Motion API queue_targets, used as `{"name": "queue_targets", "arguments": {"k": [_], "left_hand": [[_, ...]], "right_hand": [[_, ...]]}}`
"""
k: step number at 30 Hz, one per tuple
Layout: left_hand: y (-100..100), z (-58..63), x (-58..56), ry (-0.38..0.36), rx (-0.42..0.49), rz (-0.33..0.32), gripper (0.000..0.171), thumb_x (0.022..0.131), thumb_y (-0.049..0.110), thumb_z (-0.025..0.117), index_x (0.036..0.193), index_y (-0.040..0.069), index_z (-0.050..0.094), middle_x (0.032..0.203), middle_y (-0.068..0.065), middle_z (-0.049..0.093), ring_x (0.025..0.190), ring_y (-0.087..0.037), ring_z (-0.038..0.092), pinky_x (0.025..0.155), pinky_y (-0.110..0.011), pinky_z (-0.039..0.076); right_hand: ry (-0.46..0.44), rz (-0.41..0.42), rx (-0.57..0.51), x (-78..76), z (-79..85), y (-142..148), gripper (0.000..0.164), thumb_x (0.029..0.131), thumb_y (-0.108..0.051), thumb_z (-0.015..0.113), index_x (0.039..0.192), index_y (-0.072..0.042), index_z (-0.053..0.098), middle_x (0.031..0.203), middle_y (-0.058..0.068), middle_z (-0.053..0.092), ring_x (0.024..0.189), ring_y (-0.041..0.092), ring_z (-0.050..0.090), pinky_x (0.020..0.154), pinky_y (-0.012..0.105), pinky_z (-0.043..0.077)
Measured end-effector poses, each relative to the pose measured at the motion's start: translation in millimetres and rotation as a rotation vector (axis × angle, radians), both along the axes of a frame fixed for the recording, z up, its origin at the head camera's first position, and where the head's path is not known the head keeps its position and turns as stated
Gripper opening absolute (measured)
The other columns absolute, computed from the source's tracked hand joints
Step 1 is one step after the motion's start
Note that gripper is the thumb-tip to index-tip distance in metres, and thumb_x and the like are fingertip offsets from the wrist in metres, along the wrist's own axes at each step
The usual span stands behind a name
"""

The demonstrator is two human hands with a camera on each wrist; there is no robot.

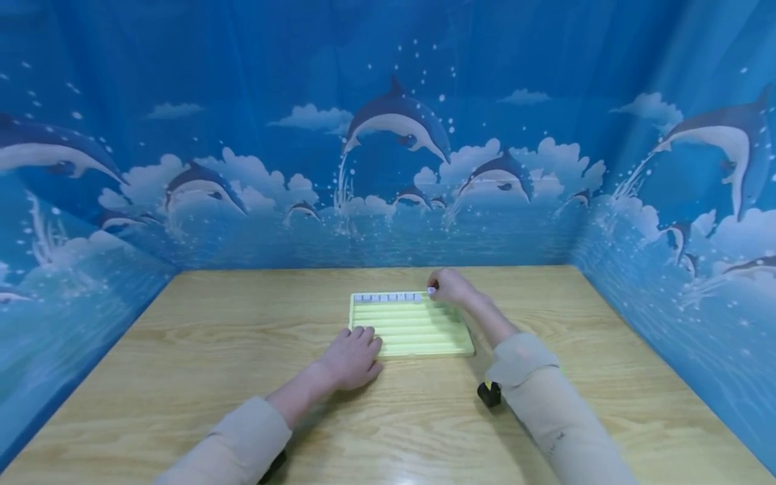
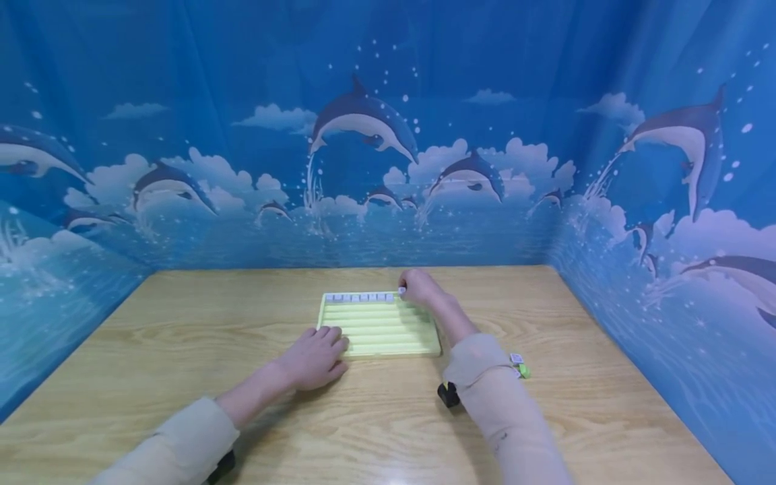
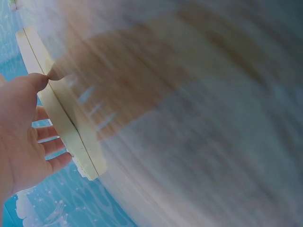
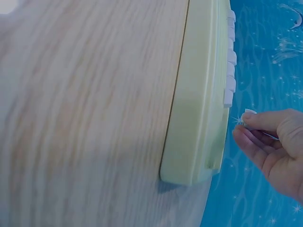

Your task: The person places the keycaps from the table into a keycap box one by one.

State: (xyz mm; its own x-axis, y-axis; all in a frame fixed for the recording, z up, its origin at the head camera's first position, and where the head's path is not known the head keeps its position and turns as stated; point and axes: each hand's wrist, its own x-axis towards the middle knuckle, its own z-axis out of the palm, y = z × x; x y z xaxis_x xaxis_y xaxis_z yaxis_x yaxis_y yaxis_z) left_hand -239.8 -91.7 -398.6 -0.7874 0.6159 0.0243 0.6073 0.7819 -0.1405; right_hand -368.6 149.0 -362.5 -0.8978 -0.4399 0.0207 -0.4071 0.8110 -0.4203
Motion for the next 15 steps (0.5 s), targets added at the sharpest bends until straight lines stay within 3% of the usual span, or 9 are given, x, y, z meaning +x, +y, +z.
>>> {"name": "queue_targets", "arguments": {"k": [7,15], "left_hand": [[2.0,-0.1,1.2,-0.007,-0.007,0.004,0.047,0.095,0.040,0.045,0.125,0.004,0.052,0.118,-0.012,0.049,0.110,-0.026,0.046,0.094,-0.042,0.039],[0.8,-0.4,1.1,0.015,-0.012,0.000,0.047,0.094,0.040,0.046,0.123,0.004,0.053,0.115,-0.011,0.050,0.107,-0.025,0.047,0.091,-0.041,0.040]], "right_hand": [[0.001,0.002,0.109,-5.0,-3.1,-5.1,0.012,0.085,0.003,0.057,0.090,-0.003,0.067,0.084,0.006,0.061,0.072,0.018,0.050,0.061,0.029,0.041],[0.005,-0.004,0.131,-6.5,-4.8,-7.6,0.011,0.085,0.002,0.059,0.089,-0.003,0.067,0.086,0.006,0.062,0.075,0.019,0.053,0.064,0.031,0.044]]}}
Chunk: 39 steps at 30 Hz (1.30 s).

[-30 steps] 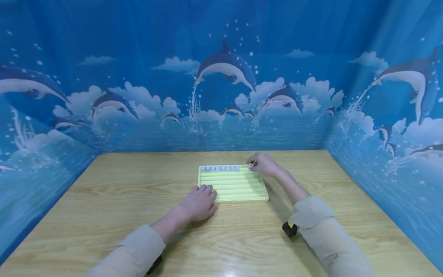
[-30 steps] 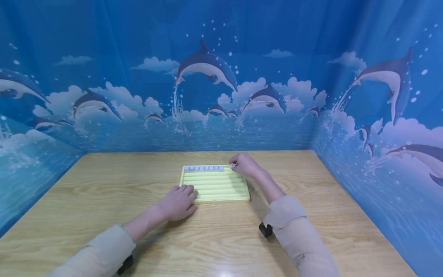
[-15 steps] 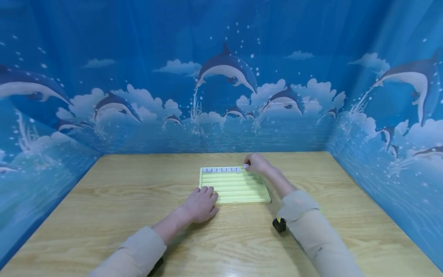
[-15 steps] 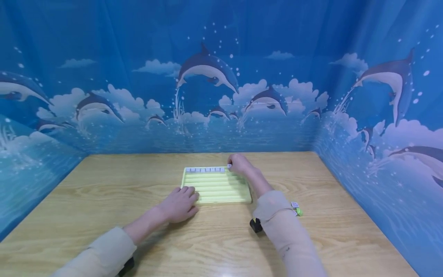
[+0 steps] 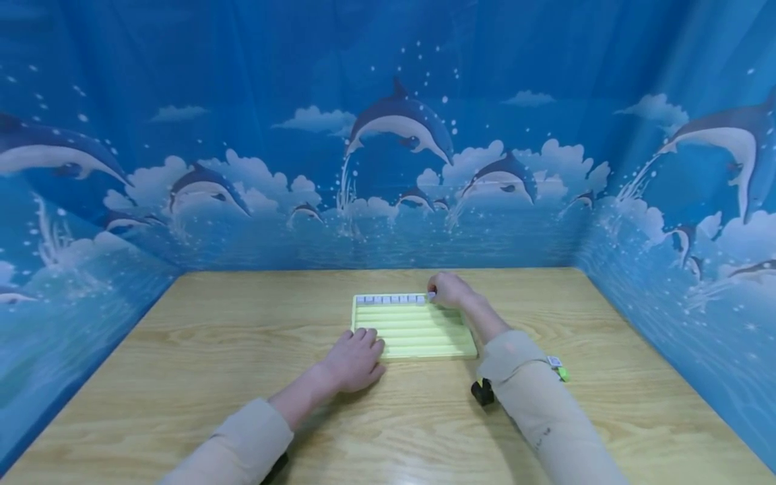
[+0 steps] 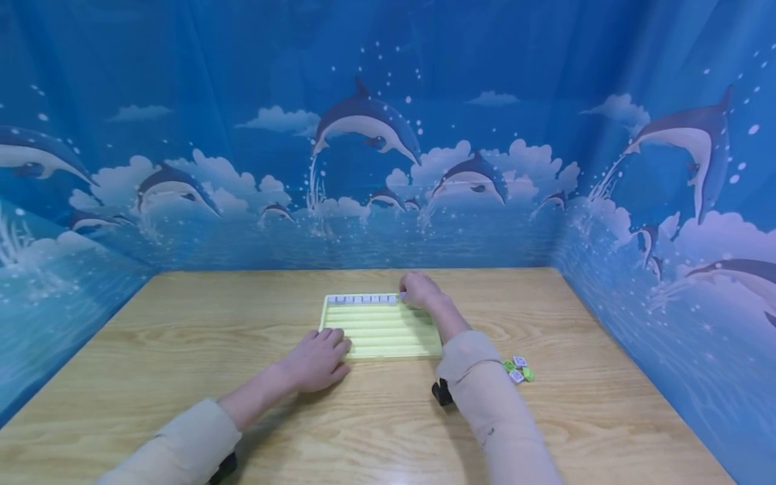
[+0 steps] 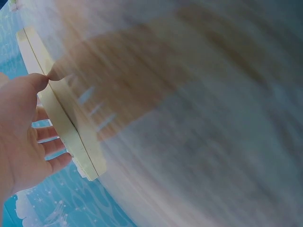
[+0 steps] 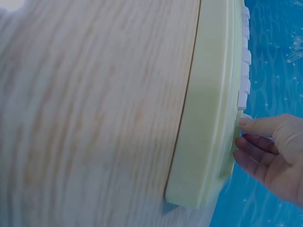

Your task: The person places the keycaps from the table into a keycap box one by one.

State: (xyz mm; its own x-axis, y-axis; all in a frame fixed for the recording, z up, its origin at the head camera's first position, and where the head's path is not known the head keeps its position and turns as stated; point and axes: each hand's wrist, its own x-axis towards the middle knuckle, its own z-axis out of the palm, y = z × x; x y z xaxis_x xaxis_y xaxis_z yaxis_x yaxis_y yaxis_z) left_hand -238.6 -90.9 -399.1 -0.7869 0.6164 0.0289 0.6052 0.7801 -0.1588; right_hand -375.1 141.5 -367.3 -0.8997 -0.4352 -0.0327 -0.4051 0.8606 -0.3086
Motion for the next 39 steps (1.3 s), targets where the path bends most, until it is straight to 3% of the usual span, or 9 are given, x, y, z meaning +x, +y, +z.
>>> {"name": "queue_targets", "arguments": {"k": [10,18,39], "left_hand": [[-0.4,-0.3,0.1,0.011,-0.004,-0.005,0.047,0.094,0.041,0.047,0.122,0.005,0.053,0.113,-0.010,0.050,0.106,-0.025,0.048,0.090,-0.041,0.041],[-0.7,-2.0,-0.4,0.011,0.009,-0.003,0.045,0.094,0.040,0.047,0.121,0.005,0.054,0.110,-0.009,0.050,0.103,-0.024,0.048,0.088,-0.040,0.041],[-0.5,-0.7,-0.4,0.009,0.019,-0.010,0.044,0.094,0.040,0.047,0.120,0.005,0.054,0.111,-0.010,0.050,0.104,-0.025,0.048,0.090,-0.041,0.041]], "right_hand": [[0.044,0.042,0.073,-3.2,-2.5,-2.2,0.005,0.085,0.000,0.060,0.087,-0.004,0.064,0.082,0.005,0.059,0.073,0.019,0.052,0.064,0.031,0.044],[0.031,0.026,0.103,-2.0,-4.5,-2.4,0.013,0.085,-0.003,0.062,0.097,-0.004,0.064,0.093,0.007,0.062,0.081,0.020,0.056,0.070,0.033,0.048],[0.012,0.043,0.111,-1.8,-5.0,-3.2,0.022,0.088,-0.008,0.062,0.109,-0.004,0.061,0.099,0.009,0.062,0.087,0.022,0.058,0.074,0.035,0.049]]}}
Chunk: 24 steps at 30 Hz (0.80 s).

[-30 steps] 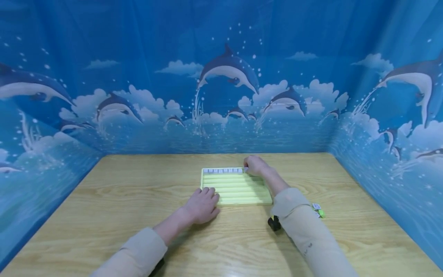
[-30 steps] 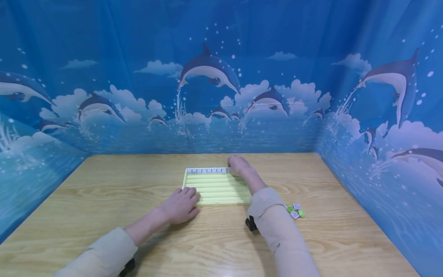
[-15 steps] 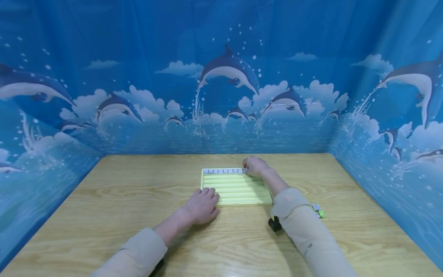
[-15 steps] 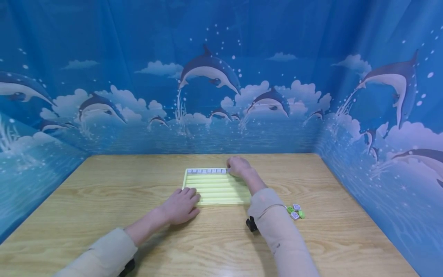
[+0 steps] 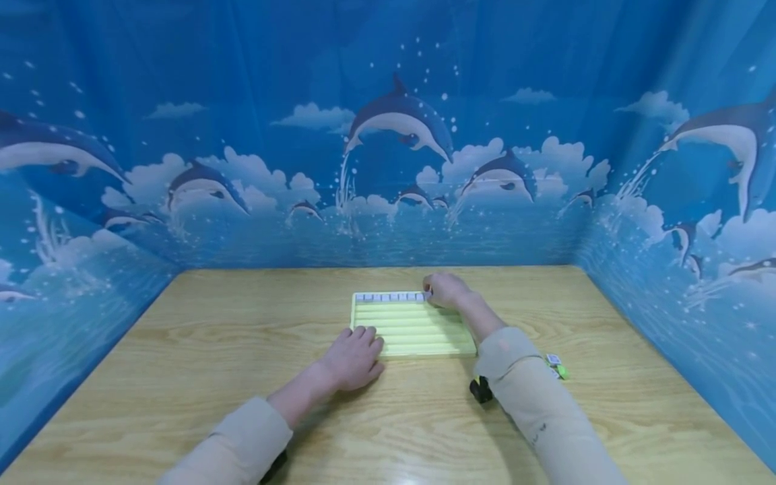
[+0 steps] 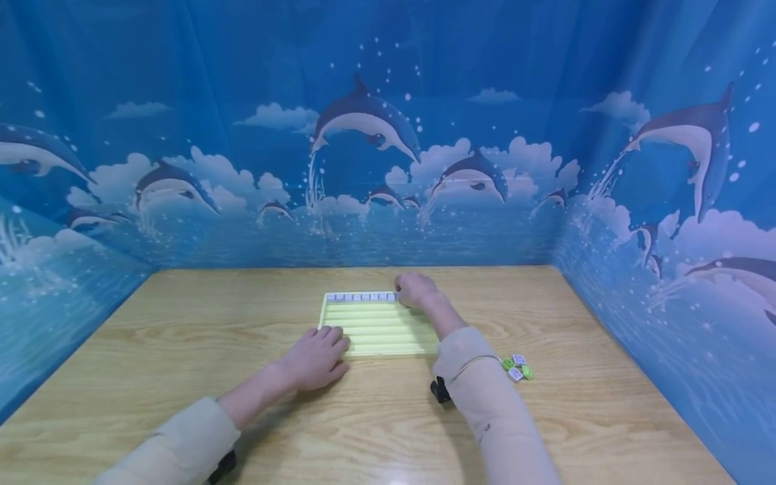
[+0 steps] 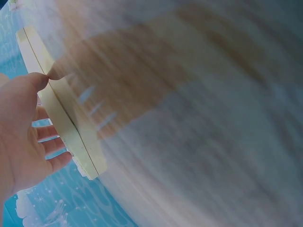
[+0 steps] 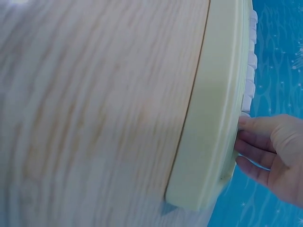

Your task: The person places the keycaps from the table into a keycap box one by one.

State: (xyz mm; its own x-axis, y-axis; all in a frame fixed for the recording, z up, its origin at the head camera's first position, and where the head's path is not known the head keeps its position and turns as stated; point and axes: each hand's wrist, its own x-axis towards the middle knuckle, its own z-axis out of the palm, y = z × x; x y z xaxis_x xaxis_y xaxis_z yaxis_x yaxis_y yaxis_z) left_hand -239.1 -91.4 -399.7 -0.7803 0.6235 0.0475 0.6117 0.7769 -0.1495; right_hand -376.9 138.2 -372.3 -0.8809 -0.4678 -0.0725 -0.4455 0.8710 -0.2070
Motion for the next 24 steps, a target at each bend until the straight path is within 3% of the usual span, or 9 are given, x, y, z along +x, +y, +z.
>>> {"name": "queue_targets", "arguments": {"k": [9,16,24], "left_hand": [[-0.2,1.0,0.1,-0.013,0.016,0.002,0.045,0.094,0.039,0.048,0.121,0.003,0.053,0.112,-0.012,0.051,0.105,-0.026,0.048,0.090,-0.042,0.041],[-1.2,1.7,0.6,-0.015,0.007,0.003,0.045,0.094,0.039,0.048,0.120,0.003,0.054,0.112,-0.012,0.051,0.105,-0.027,0.048,0.090,-0.042,0.041],[-0.4,2.4,0.3,-0.013,-0.002,0.001,0.048,0.094,0.040,0.047,0.124,0.003,0.053,0.118,-0.014,0.050,0.110,-0.028,0.047,0.093,-0.043,0.040]], "right_hand": [[-0.035,-0.030,0.006,9.7,8.1,8.8,0.042,0.085,-0.003,0.060,0.126,-0.002,0.053,0.117,0.014,0.058,0.104,0.028,0.056,0.087,0.040,0.047],[-0.065,0.042,0.017,22.9,19.2,26.2,0.029,0.086,-0.013,0.063,0.110,0.001,0.058,0.099,0.010,0.060,0.091,0.024,0.056,0.079,0.038,0.048],[-0.101,0.068,-0.036,41.0,28.5,51.8,0.026,0.090,-0.020,0.059,0.105,0.001,0.060,0.096,0.009,0.060,0.090,0.025,0.056,0.080,0.041,0.047]]}}
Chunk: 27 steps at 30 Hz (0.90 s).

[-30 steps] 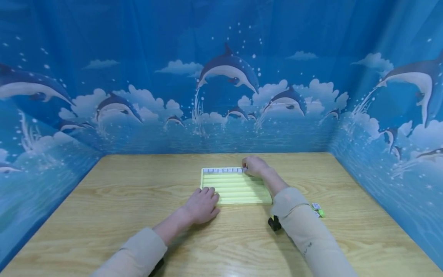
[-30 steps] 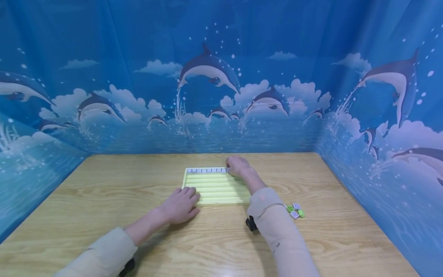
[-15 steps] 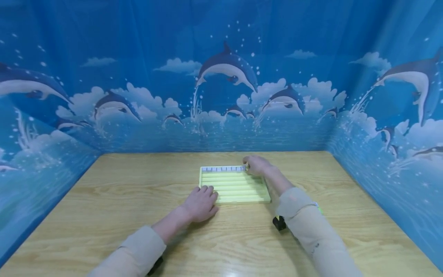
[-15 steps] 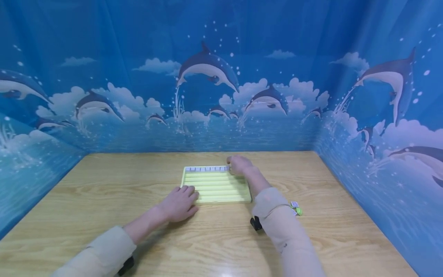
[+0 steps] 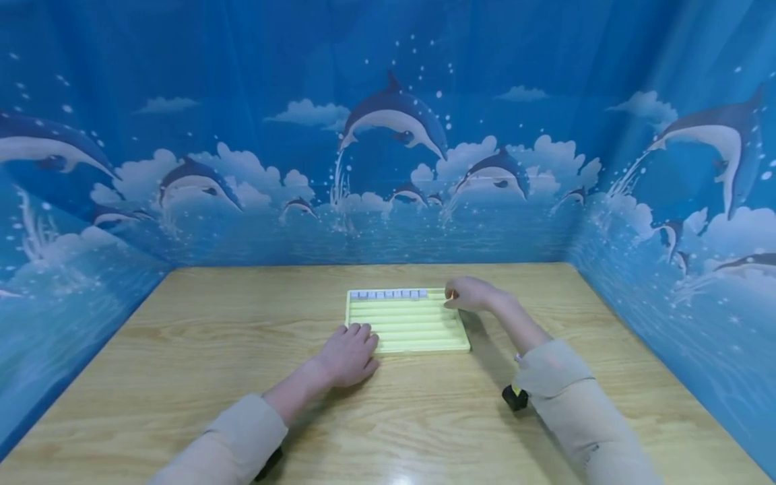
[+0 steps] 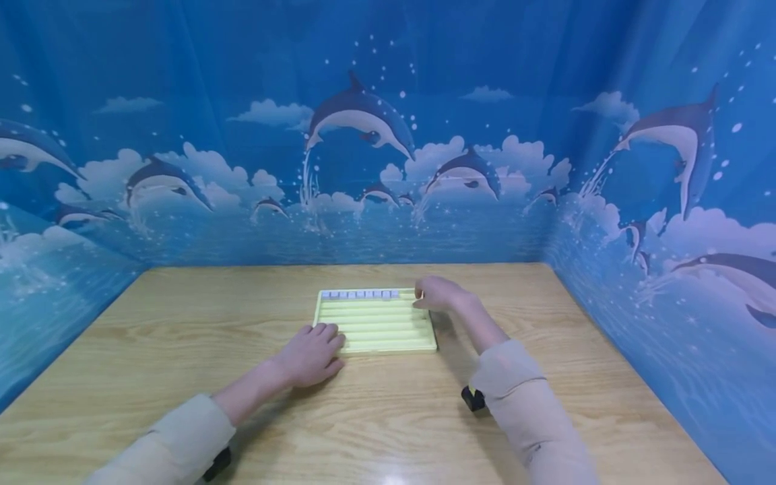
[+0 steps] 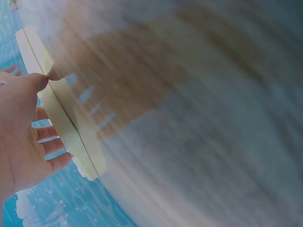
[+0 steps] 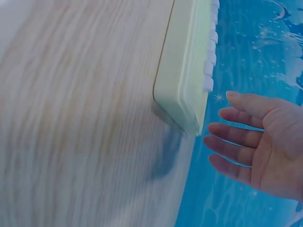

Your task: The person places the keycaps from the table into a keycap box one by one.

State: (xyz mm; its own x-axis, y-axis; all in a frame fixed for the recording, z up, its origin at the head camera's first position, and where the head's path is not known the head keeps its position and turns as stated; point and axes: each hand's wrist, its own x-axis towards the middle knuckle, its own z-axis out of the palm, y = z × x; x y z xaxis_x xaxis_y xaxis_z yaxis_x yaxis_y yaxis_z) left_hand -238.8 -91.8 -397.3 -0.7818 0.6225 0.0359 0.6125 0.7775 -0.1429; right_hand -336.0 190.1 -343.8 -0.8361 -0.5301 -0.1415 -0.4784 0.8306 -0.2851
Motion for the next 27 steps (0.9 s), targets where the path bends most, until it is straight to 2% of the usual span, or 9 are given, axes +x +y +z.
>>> {"name": "queue_targets", "arguments": {"k": [4,10,16,22,27], "left_hand": [[0.2,-0.9,-0.6,-0.002,0.001,-0.001,0.047,0.094,0.040,0.047,0.121,0.003,0.053,0.115,-0.013,0.051,0.108,-0.027,0.048,0.092,-0.043,0.040],[0.3,-2.7,-0.4,-0.004,0.009,-0.002,0.044,0.094,0.040,0.048,0.118,0.004,0.055,0.112,-0.012,0.051,0.105,-0.026,0.049,0.090,-0.042,0.041],[0.5,-5.4,1.0,-0.004,0.023,0.000,0.044,0.093,0.039,0.049,0.118,0.003,0.055,0.111,-0.012,0.051,0.104,-0.026,0.049,0.089,-0.042,0.041],[1.5,-6.3,0.5,-0.006,0.022,-0.003,0.046,0.093,0.040,0.048,0.120,0.003,0.054,0.114,-0.013,0.051,0.106,-0.027,0.048,0.090,-0.043,0.041],[0.8,-5.1,-1.9,0.010,0.012,-0.001,0.046,0.093,0.040,0.048,0.121,0.003,0.054,0.115,-0.013,0.051,0.107,-0.027,0.048,0.091,-0.043,0.041]], "right_hand": [[0.001,0.005,-0.020,9.0,1.9,15.4,0.023,0.090,-0.019,0.059,0.101,0.000,0.061,0.094,0.009,0.061,0.090,0.025,0.057,0.080,0.042,0.047],[0.054,0.023,0.017,26.4,2.9,35.2,0.019,0.089,-0.016,0.059,0.098,0.001,0.063,0.088,0.007,0.061,0.084,0.025,0.058,0.077,0.042,0.048],[0.060,-0.006,0.030,42.8,0.3,51.9,0.018,0.088,-0.014,0.062,0.097,0.001,0.063,0.087,0.005,0.061,0.083,0.024,0.058,0.075,0.040,0.048],[-0.025,-0.043,0.041,60.2,1.3,73.8,0.017,0.083,-0.011,0.066,0.095,0.001,0.062,0.082,0.003,0.058,0.075,0.018,0.054,0.066,0.035,0.047],[-0.112,-0.082,0.066,68.5,-0.1,83.1,0.017,0.080,-0.014,0.071,0.090,-0.005,0.061,0.080,0.001,0.055,0.071,0.015,0.051,0.062,0.033,0.045]]}}
